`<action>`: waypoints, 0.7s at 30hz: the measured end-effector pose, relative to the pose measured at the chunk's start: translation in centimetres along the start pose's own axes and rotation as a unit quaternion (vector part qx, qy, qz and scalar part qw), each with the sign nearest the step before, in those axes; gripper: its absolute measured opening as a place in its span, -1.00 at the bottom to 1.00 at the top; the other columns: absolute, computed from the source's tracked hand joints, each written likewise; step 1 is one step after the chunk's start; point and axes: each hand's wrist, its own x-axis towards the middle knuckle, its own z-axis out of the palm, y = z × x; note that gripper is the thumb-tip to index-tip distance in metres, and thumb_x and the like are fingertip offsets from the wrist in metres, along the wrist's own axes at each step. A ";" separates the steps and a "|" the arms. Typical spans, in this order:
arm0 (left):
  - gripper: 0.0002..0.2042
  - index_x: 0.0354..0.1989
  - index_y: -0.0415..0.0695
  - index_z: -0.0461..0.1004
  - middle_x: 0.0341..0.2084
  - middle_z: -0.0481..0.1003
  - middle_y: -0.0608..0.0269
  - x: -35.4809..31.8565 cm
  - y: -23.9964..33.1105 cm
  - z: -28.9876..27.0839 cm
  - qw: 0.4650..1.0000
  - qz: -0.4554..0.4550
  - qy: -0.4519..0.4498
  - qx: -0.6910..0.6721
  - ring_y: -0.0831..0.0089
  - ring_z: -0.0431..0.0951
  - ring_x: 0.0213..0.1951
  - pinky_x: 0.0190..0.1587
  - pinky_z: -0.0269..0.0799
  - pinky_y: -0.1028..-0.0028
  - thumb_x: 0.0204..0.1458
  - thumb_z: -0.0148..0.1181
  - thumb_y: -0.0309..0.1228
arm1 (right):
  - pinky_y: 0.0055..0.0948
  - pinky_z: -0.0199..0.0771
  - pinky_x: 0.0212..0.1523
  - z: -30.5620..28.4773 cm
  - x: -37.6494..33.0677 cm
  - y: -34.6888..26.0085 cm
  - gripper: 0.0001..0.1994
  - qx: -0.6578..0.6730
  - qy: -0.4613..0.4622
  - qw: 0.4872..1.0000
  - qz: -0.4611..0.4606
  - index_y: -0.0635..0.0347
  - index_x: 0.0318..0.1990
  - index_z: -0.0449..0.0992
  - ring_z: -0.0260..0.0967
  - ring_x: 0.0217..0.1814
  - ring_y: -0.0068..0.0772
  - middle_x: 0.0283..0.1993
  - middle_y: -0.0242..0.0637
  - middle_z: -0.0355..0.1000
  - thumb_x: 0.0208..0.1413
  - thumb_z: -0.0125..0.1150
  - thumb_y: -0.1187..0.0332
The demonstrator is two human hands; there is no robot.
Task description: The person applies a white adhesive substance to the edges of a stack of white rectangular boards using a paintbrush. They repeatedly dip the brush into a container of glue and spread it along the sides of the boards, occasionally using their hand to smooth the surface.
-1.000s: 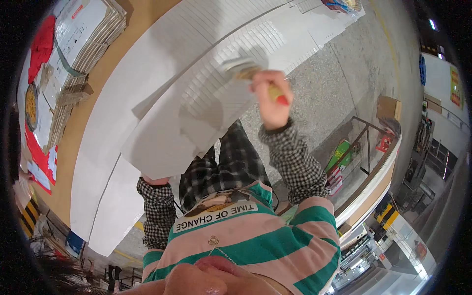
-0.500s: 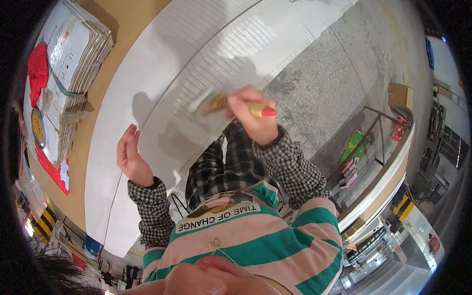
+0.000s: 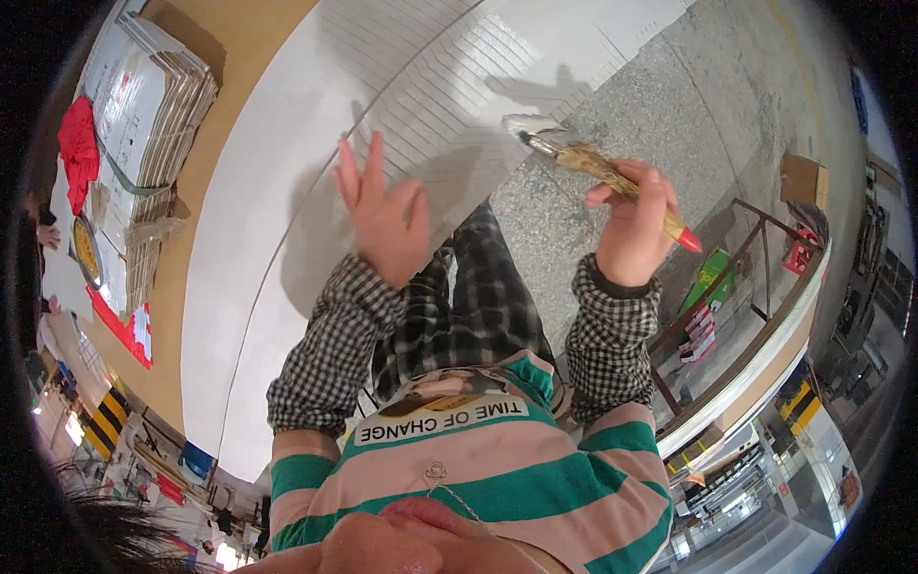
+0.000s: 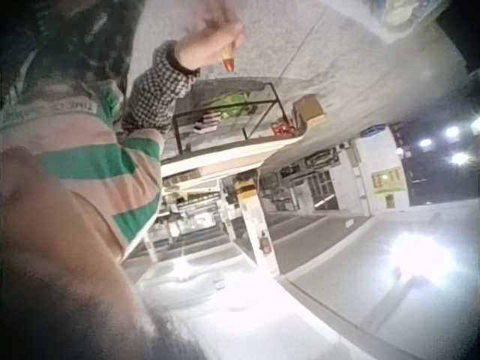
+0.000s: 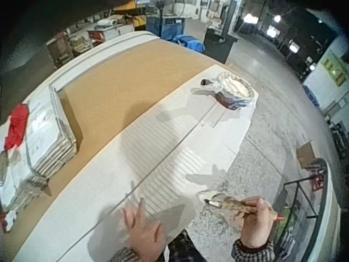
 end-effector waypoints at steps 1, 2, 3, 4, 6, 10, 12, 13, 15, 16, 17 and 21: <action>-0.89 -0.40 -0.24 0.54 0.32 0.04 -0.17 0.5 0.2 1.0 1.000 0.009 0.000 -0.004 -0.29 -0.25 0.37 0.33 -0.40 -0.18 -0.11 0.20 -0.49 | -0.36 0.43 -0.43 -0.4 0.0 -0.1 -0.65 -0.009 0.012 1.000 0.003 0.47 -0.28 0.45 0.38 -0.49 -0.30 -0.22 0.00 0.43 0.26 -0.05 0.24; -0.90 -0.42 -0.24 0.53 0.33 0.02 -0.17 1.1 0.4 1.7 1.000 0.002 0.007 -0.003 -0.28 -0.27 0.38 0.33 -0.43 -0.19 -0.12 0.20 -0.49 | -0.35 0.42 -0.42 -0.8 0.1 0.1 -0.64 -0.005 0.018 1.000 0.008 0.47 -0.28 0.45 0.37 -0.49 -0.29 -0.23 0.00 0.43 0.26 -0.06 0.23; -0.91 -0.44 -0.24 0.53 0.33 0.01 -0.16 1.7 0.6 2.3 1.000 -0.004 0.013 -0.001 -0.28 -0.29 0.38 0.32 -0.46 -0.20 -0.12 0.21 -0.49 | -0.35 0.43 -0.42 -1.1 0.2 0.2 -0.64 -0.009 0.019 1.000 0.006 0.47 -0.28 0.45 0.37 -0.49 -0.29 -0.22 0.00 0.43 0.26 -0.05 0.23; -0.91 -0.46 -0.24 0.52 0.34 0.00 -0.16 2.2 0.7 2.7 1.000 -0.010 0.020 0.002 -0.27 -0.30 0.38 0.32 -0.49 -0.21 -0.12 0.21 -0.48 | -0.34 0.43 -0.42 -1.3 0.3 0.1 -0.64 -0.013 0.019 1.000 0.005 0.47 -0.28 0.45 0.37 -0.49 -0.28 -0.22 0.00 0.43 0.26 -0.05 0.23; -0.91 -0.47 -0.23 0.51 0.35 -0.03 -0.16 2.7 0.8 3.5 0.999 -0.032 0.023 0.019 -0.26 -0.33 0.39 0.32 -0.50 -0.20 -0.13 0.22 -0.48 | -0.33 0.43 -0.42 -1.8 0.4 0.2 -0.64 -0.013 0.023 1.000 0.009 0.47 -0.28 0.45 0.37 -0.49 -0.27 -0.22 -0.01 0.43 0.26 -0.05 0.23; -0.91 -0.58 -0.26 0.45 0.36 -0.10 -0.18 3.3 0.4 4.9 0.998 -0.032 0.053 0.029 -0.30 -0.37 0.38 0.28 -0.53 -0.32 -0.16 0.17 -0.49 | -0.31 0.43 -0.41 -2.6 0.7 0.6 -0.65 0.006 0.030 0.999 0.022 0.47 -0.28 0.45 0.37 -0.47 -0.26 -0.21 -0.02 0.43 0.26 -0.04 0.23; -0.89 -0.61 -0.26 0.44 0.36 -0.10 -0.19 3.5 0.4 5.3 0.997 -0.051 0.053 0.036 -0.28 -0.38 0.38 0.28 -0.54 -0.30 -0.15 0.16 -0.49 | -0.31 0.43 -0.41 -2.8 0.9 0.8 -0.65 0.011 0.029 0.999 0.026 0.46 -0.28 0.45 0.37 -0.47 -0.25 -0.20 -0.02 0.43 0.26 -0.04 0.24; -0.88 -0.63 -0.26 0.44 0.36 -0.10 -0.19 3.7 0.4 5.4 0.996 -0.061 0.053 0.039 -0.27 -0.38 0.39 0.29 -0.54 -0.29 -0.15 0.15 -0.49 | -0.31 0.43 -0.41 -2.8 0.9 0.8 -0.65 0.010 0.029 0.999 0.027 0.46 -0.27 0.46 0.37 -0.47 -0.25 -0.20 -0.02 0.43 0.26 -0.03 0.24; -0.86 -0.67 -0.25 0.43 0.36 -0.10 -0.19 4.2 0.5 5.5 0.994 -0.087 0.049 0.041 -0.25 -0.38 0.39 0.29 -0.55 -0.28 -0.14 0.14 -0.49 | -0.30 0.43 -0.41 -3.0 1.1 0.8 -0.66 0.011 0.026 0.999 0.031 0.47 -0.27 0.46 0.37 -0.47 -0.25 -0.20 -0.02 0.43 0.25 -0.03 0.25; -0.84 -0.69 -0.25 0.42 0.36 -0.11 -0.19 4.4 0.6 5.5 0.993 -0.100 0.048 0.043 -0.23 -0.39 0.40 0.29 -0.55 -0.27 -0.14 0.14 -0.49 | -0.30 0.43 -0.41 -3.1 1.3 0.8 -0.66 0.012 0.024 0.999 0.032 0.47 -0.27 0.46 0.37 -0.47 -0.25 -0.20 -0.02 0.43 0.25 -0.02 0.25; -0.84 -0.67 -0.22 0.44 0.37 -0.13 -0.18 4.5 0.5 5.5 0.992 -0.108 0.030 0.060 -0.21 -0.40 0.40 0.31 -0.57 -0.23 -0.11 0.14 -0.47 | -0.30 0.43 -0.41 -3.1 1.4 0.8 -0.66 0.013 0.023 0.999 0.034 0.47 -0.27 0.46 0.38 -0.47 -0.25 -0.20 -0.02 0.43 0.25 -0.02 0.25; -0.84 -0.64 -0.17 0.46 0.39 -0.17 -0.15 4.7 0.6 5.4 0.988 -0.125 -0.006 0.092 -0.15 -0.40 0.41 0.34 -0.58 -0.13 -0.06 0.16 -0.43 | -0.32 0.42 -0.42 -3.3 1.5 0.9 -0.66 0.012 0.023 0.999 0.031 0.47 -0.27 0.46 0.38 -0.47 -0.26 -0.20 -0.01 0.44 0.25 -0.03 0.26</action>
